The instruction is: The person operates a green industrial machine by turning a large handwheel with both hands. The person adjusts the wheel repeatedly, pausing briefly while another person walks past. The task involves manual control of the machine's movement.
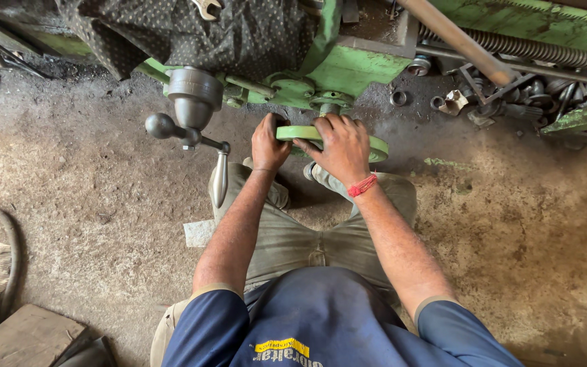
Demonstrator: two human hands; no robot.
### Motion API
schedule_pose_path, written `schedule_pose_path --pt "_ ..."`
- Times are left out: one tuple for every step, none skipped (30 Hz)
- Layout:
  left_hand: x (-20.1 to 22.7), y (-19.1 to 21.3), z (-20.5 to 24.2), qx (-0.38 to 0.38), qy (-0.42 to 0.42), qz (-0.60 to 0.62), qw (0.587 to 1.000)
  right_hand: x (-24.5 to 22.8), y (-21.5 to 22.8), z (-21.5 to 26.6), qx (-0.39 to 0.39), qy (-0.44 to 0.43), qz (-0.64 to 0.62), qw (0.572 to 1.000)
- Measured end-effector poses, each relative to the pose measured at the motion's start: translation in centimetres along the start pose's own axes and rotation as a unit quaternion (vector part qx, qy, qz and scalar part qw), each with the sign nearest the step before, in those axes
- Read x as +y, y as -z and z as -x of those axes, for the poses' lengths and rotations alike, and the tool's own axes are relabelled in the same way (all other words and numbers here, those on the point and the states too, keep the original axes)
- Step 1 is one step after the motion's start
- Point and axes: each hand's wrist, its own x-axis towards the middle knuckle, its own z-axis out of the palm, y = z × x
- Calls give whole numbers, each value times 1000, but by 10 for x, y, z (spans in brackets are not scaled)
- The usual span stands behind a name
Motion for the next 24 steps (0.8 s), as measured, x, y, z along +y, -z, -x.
schedule_pose_path --pt "0 0 0 1 -2 -1 1000 0 -1 0 -3 -1 -2 1000" --pt "-1 0 0 2 -5 -2 1000 1 -1 1 -5 -2 -4 1000" --pt "-1 -1 0 3 -7 -3 1000 1 -2 1 -8 -3 -6 1000" --pt "-1 -1 0 1 -2 -3 1000 1 -2 1 -5 0 -2 1000" --pt "-1 -1 0 -1 4 -2 1000 1 -3 1 -2 2 1 1000" --pt "-1 -1 0 -4 10 -2 1000 1 -3 1 1 5 4 1000" --pt "-1 -2 0 -2 7 -3 1000 1 -4 1 5 5 5 1000" --pt "-1 -2 0 0 4 -3 1000 1 -4 1 8 6 6 1000" --pt "-1 -2 0 2 2 -4 1000 1 -4 1 11 6 7 1000" --pt "0 -2 0 1 4 -1 1000 1 -4 1 2 2 3 1000" --pt "0 -2 0 1 6 1 1000 0 -3 1 -6 -2 -1 1000" --pt "0 -2 0 1 9 3 1000 0 -3 0 -15 -6 -5 1000" --pt "0 -1 0 2 8 4 1000 0 -3 0 -14 -6 -7 1000" --pt "0 -1 0 2 8 5 1000 -1 -3 0 -13 -6 -9 1000" --pt "-1 -1 0 2 7 5 1000 -1 -3 0 -12 -7 -10 1000" --pt "-1 -1 1 3 3 7 1000 -1 -3 0 -12 -5 -9 1000" --pt "-1 -1 1 4 0 9 1000 -1 -3 0 -11 -4 -7 1000" --pt "-1 0 1 5 -4 10 1000 -1 -3 -1 -10 -3 -6 1000" --pt "-1 -1 1 5 2 10 1000 -2 -3 -1 -10 -3 -4 1000" --pt "-1 -1 1 5 7 9 1000 -2 -3 -2 -11 -2 -1 1000" --pt "-1 -1 1 4 13 8 1000 -2 -3 -2 -11 -2 1 1000" --pt "-2 -2 1 5 10 8 1000 -2 -3 -2 -10 0 1 1000" --pt "-2 -2 1 6 7 7 1000 -2 -3 -2 -8 1 0 1000" --pt "-3 -2 2 6 4 6 1000 -2 -2 -2 -6 3 0 1000"
